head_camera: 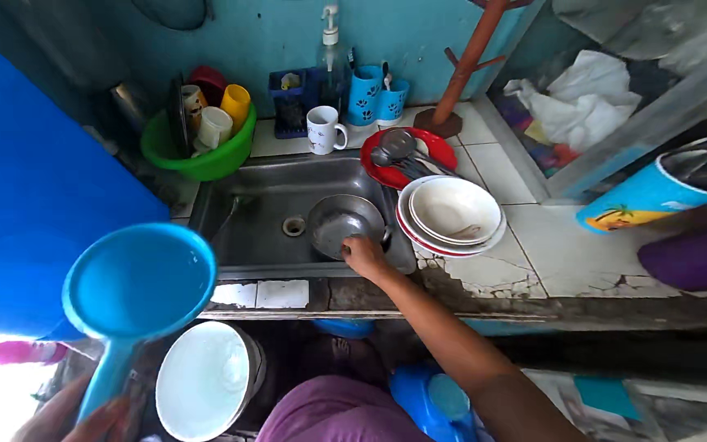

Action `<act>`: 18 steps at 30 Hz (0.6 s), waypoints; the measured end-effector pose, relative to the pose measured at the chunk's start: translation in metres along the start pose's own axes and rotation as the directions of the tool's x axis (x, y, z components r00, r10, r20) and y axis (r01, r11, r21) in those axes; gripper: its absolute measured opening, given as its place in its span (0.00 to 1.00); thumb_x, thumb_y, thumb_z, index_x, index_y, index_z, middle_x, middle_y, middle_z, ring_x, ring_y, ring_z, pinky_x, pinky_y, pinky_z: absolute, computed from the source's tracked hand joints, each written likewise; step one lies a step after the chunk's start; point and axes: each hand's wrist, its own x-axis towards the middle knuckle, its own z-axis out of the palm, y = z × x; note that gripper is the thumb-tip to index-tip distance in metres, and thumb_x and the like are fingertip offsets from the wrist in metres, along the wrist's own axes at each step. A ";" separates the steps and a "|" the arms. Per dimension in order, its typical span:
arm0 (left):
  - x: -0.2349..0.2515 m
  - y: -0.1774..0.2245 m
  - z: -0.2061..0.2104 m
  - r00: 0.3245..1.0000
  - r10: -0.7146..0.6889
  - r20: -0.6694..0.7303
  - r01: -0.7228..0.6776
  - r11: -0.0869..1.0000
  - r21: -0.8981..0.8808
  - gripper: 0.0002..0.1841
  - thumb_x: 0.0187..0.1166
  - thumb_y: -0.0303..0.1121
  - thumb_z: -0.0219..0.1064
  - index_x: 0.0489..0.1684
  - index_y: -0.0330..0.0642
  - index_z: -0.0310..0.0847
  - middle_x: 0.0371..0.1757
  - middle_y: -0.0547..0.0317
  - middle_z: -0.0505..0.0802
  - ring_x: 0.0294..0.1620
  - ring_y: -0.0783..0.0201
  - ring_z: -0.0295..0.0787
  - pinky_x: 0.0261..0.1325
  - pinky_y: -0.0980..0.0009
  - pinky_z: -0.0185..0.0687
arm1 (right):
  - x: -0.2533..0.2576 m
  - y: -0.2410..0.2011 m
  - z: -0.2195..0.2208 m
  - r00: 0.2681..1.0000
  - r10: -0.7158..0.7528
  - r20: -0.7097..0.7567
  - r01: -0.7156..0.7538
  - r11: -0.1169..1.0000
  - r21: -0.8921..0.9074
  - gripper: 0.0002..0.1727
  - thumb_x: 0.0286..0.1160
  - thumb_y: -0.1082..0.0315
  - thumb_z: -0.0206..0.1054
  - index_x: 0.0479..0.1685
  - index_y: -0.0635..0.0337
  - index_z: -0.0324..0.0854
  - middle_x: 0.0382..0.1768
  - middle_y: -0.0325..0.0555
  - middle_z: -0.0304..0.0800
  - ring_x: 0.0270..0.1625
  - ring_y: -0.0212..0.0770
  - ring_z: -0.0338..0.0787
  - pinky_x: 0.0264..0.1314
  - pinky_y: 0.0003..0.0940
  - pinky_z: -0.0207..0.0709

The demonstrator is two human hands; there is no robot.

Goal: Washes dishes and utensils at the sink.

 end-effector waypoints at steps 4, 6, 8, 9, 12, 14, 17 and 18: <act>0.067 0.019 0.061 0.989 0.069 0.134 -0.094 0.978 0.188 0.08 0.73 0.27 0.62 0.46 0.42 0.82 0.22 0.74 0.87 0.13 0.80 0.76 0.14 0.84 0.72 | 0.014 -0.006 -0.018 0.997 -0.064 -0.051 0.075 0.959 0.274 0.20 0.79 0.76 0.65 0.69 0.67 0.82 0.59 0.68 0.89 0.58 0.63 0.90 0.65 0.60 0.81; 0.097 0.024 0.091 0.973 0.085 0.214 -0.147 0.945 0.291 0.07 0.78 0.28 0.65 0.47 0.37 0.84 0.23 0.69 0.87 0.15 0.79 0.77 0.17 0.83 0.74 | 0.021 -0.017 -0.033 0.994 -0.082 -0.071 0.103 0.926 0.364 0.22 0.81 0.79 0.60 0.74 0.68 0.77 0.60 0.67 0.86 0.49 0.59 0.93 0.54 0.56 0.87; 0.121 0.032 0.121 0.963 0.024 0.267 -0.141 0.892 0.429 0.08 0.82 0.28 0.67 0.50 0.32 0.84 0.27 0.62 0.88 0.18 0.76 0.79 0.24 0.78 0.77 | 0.027 -0.029 -0.050 0.998 -0.061 -0.014 0.062 0.910 0.409 0.23 0.83 0.81 0.57 0.76 0.69 0.73 0.63 0.66 0.84 0.47 0.54 0.94 0.51 0.50 0.89; 0.131 0.034 0.135 0.956 0.006 0.292 -0.158 0.852 0.499 0.08 0.82 0.28 0.68 0.49 0.32 0.83 0.28 0.59 0.89 0.19 0.73 0.80 0.26 0.75 0.79 | 0.029 -0.034 -0.055 0.999 -0.040 0.021 0.028 0.910 0.414 0.24 0.82 0.82 0.57 0.77 0.68 0.72 0.64 0.66 0.83 0.47 0.52 0.94 0.51 0.47 0.90; 0.153 0.035 0.169 0.924 0.010 0.381 -0.266 0.734 0.625 0.10 0.83 0.29 0.68 0.49 0.28 0.83 0.35 0.45 0.91 0.27 0.56 0.87 0.38 0.54 0.86 | 0.039 -0.032 -0.060 0.997 0.039 0.071 -0.064 0.919 0.389 0.27 0.79 0.81 0.61 0.79 0.71 0.70 0.62 0.71 0.84 0.49 0.57 0.94 0.55 0.50 0.89; 0.158 0.039 0.185 0.905 0.045 0.422 -0.340 0.672 0.658 0.10 0.82 0.28 0.68 0.47 0.27 0.83 0.36 0.39 0.90 0.31 0.48 0.89 0.41 0.48 0.86 | 0.045 -0.026 -0.055 0.992 0.081 0.097 -0.112 0.919 0.379 0.25 0.79 0.79 0.63 0.76 0.73 0.70 0.59 0.71 0.86 0.48 0.55 0.94 0.56 0.48 0.88; 0.159 0.047 0.200 0.890 0.079 0.448 -0.401 0.603 0.690 0.09 0.82 0.28 0.67 0.43 0.26 0.82 0.36 0.35 0.88 0.36 0.41 0.88 0.42 0.42 0.83 | 0.052 -0.018 -0.048 0.987 0.100 0.129 -0.142 0.917 0.373 0.23 0.82 0.77 0.62 0.75 0.75 0.71 0.66 0.73 0.81 0.56 0.58 0.93 0.62 0.49 0.87; 0.161 0.049 0.203 0.886 0.082 0.457 -0.415 0.580 0.701 0.09 0.82 0.28 0.67 0.42 0.26 0.82 0.37 0.34 0.88 0.38 0.39 0.88 0.43 0.41 0.83 | 0.056 -0.015 -0.046 0.988 0.098 0.123 -0.138 0.916 0.377 0.22 0.82 0.77 0.62 0.74 0.76 0.71 0.68 0.74 0.80 0.58 0.59 0.92 0.63 0.50 0.86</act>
